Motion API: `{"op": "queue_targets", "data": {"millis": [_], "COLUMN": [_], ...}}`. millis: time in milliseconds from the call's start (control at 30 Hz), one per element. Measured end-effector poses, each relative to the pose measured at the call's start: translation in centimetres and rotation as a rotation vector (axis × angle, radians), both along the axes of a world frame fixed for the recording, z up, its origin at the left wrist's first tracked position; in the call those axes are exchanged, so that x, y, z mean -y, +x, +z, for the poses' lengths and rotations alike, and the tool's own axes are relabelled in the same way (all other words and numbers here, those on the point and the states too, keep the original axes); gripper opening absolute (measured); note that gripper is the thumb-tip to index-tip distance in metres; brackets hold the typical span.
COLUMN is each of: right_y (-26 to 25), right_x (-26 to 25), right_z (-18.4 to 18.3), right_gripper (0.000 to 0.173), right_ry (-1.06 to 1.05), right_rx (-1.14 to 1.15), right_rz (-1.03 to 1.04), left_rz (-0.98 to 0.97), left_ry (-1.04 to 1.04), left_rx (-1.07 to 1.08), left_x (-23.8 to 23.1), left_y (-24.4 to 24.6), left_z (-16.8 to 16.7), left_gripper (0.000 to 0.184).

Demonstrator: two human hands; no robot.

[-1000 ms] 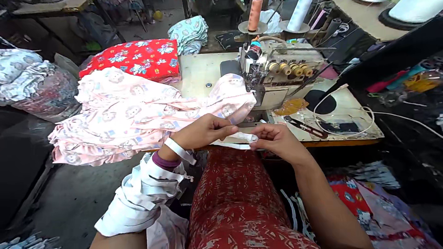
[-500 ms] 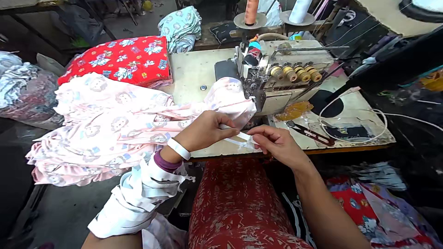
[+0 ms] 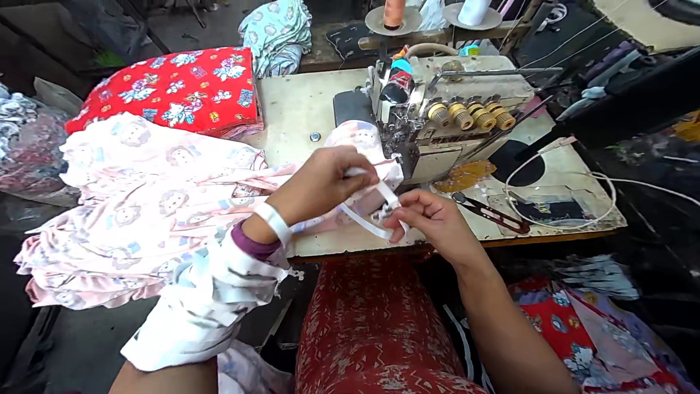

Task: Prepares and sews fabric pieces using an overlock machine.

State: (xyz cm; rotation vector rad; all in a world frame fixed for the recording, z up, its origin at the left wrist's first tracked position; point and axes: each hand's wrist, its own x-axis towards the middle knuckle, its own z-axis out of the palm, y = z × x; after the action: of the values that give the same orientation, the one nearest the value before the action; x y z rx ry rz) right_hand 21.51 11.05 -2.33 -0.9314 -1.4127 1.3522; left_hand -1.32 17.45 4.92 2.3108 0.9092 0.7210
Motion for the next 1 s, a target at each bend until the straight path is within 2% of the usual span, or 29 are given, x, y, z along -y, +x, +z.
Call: {"op": "queue_targets", "data": {"millis": [100,167,233,333,467,600,767,833,933,967,1000], "right_y": [-1.6,-1.8,-1.3,-1.6,-2.7,-2.9,-3.9,-4.6,-5.4,-5.4,-5.4], "right_x": [-2.8,-2.7,-1.4,0.3,-1.0,-1.5,-0.8,-1.4,-2.2,-2.3,-2.4], "right_z": [-0.4,-1.9,-3.1,-4.4,-3.7,-5.9,-6.0,-6.0,-6.4,-6.5,-6.7], "right_gripper": [0.003,0.009,0.014,0.011,0.011,0.012,0.013,0.029,0.076,0.082,0.076], "right_ry": [-0.051,-0.063,-0.071,-0.033,0.106,0.079,0.121,0.087,0.024,0.026,0.048], "right_rx": [0.034,0.105,0.153,0.104,0.001,0.065,-0.007,-0.047,-0.057,-0.029,0.010], "right_rz": [-0.260,-0.297,-0.257,-0.268,-0.339,-0.421,-0.520,-0.590,-0.652,-0.650,-0.651], "left_rz": [0.035,-0.031,-0.130,-0.229,-0.173,-0.170,-0.160,-0.102,0.004,0.036,0.067], "left_ry": [0.229,0.225,0.182,0.057,0.126,0.086,0.061,0.112,0.148,0.143,0.133], "left_rx": [0.004,-0.057,-0.071,-0.045,0.023,-0.048,-0.061,-0.088,-0.134,-0.146,-0.165], "left_x": [-5.2,-7.0,-6.6,-4.6,-5.3,-5.7,-5.2,-4.9,-4.5,-4.4,-4.3], "left_y": [2.2,2.5,1.8,1.0,1.3,1.5,1.0,1.5,2.3,2.6,2.7], "left_z": [-2.0,-4.6,-5.2,-4.7,-3.8,-4.5,-4.4,-4.4,-4.3,-4.2,-4.0], "left_gripper": [0.014,0.012,0.009,0.010,0.012,0.010,0.010,0.008,0.006,0.008,0.013]}}
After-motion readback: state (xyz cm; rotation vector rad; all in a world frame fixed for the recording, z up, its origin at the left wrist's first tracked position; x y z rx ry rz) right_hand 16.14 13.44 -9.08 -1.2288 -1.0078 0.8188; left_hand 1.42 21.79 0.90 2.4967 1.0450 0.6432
